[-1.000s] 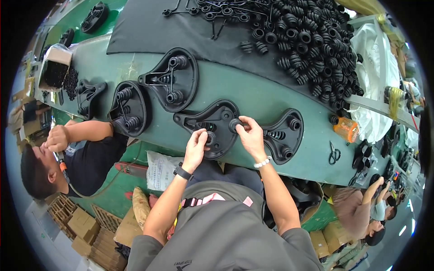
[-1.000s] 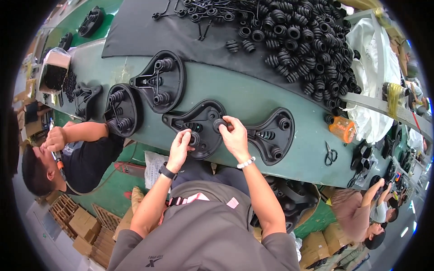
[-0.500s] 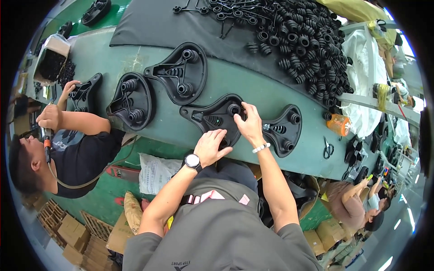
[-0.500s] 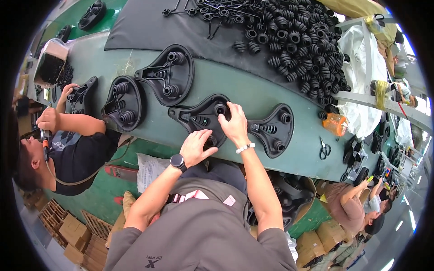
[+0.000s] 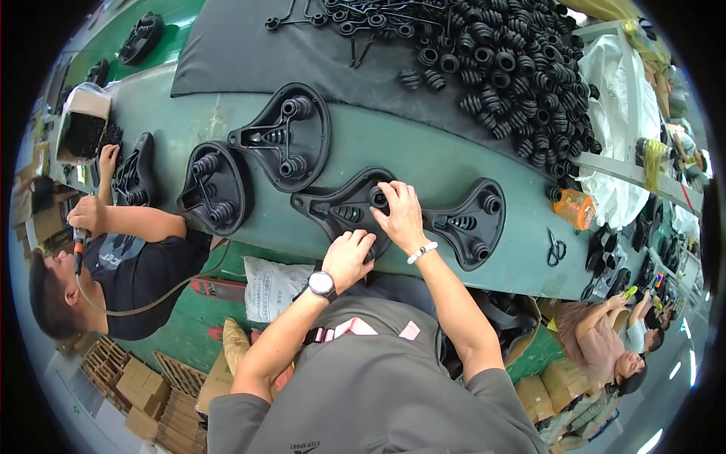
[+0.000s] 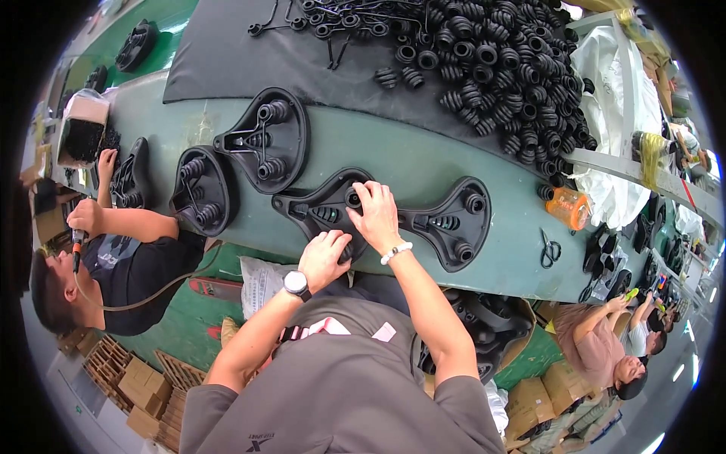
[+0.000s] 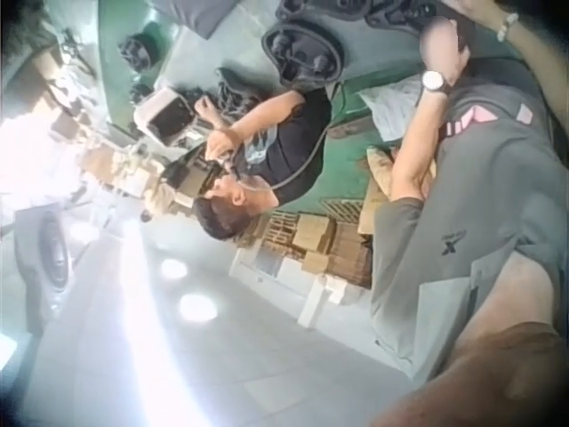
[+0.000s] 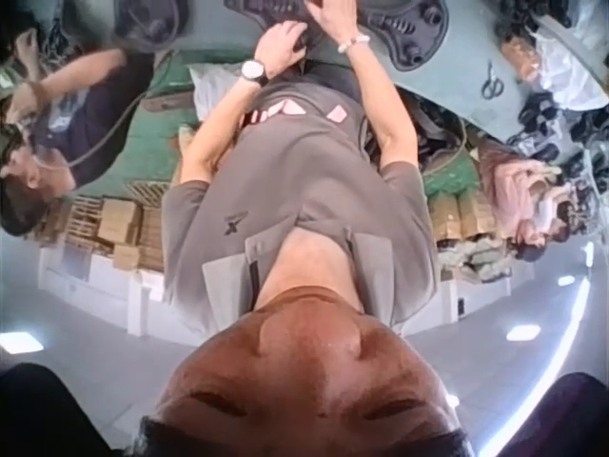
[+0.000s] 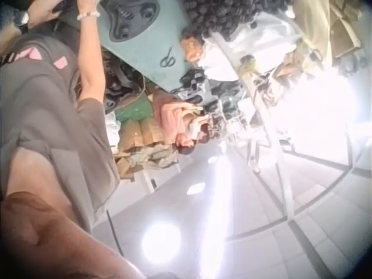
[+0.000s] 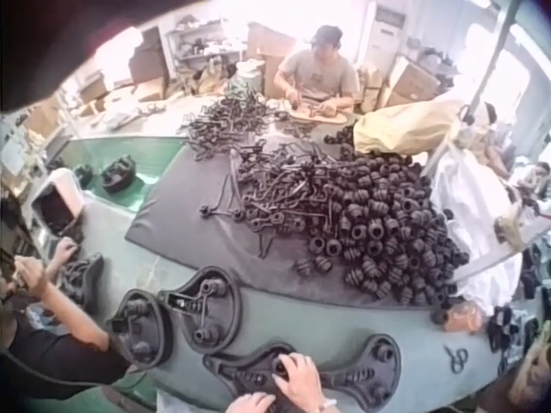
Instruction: Attaching plastic components and grommets to the underside of bicycle saddle bases on a production line.
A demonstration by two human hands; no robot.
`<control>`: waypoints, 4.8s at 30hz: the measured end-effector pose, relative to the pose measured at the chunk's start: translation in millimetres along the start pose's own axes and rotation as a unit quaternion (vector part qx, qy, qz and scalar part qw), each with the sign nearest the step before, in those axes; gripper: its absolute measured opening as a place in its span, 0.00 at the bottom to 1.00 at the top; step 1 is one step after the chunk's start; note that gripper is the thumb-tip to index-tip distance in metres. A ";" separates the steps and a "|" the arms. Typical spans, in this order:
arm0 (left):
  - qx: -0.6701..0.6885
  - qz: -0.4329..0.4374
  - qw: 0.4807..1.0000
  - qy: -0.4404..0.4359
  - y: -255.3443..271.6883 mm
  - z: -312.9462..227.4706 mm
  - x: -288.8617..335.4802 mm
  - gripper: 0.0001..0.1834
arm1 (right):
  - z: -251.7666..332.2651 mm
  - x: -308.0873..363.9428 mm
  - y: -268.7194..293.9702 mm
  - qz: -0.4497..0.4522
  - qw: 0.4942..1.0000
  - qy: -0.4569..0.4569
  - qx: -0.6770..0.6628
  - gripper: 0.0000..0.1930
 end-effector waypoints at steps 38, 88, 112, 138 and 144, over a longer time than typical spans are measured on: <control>-0.141 -0.006 0.988 0.062 63.3 117.3 13.3 0.42 | 63.5 -134.2 167.1 0.004 0.987 0.155 0.040 0.25; -0.062 -0.137 0.986 0.071 18.5 55.1 -82.3 0.25 | -41.4 140.7 -45.0 0.133 0.913 -0.350 -0.161 0.45; -0.026 -0.111 0.992 0.056 21.5 49.2 -37.3 0.45 | -20.3 171.1 -57.7 0.021 0.906 -0.377 -0.190 0.47; -0.031 -0.054 0.977 0.205 14.8 73.4 -59.2 0.65 | -51.7 161.5 -58.1 -0.003 0.844 -0.453 -0.287 0.54; -0.051 -0.088 0.982 0.158 22.1 72.1 -62.3 0.62 | -70.3 143.8 -82.5 0.038 0.840 -0.374 -0.390 0.55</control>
Point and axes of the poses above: each hand's wrist, its own x-axis away from the middle knuckle, its own y-axis out of the back of the hand, z = x × y, the point moved 9 cm from there along -x, towards the middle knuckle, and after that the axes turned 11 degrees about -y, right-handed, at the moved point
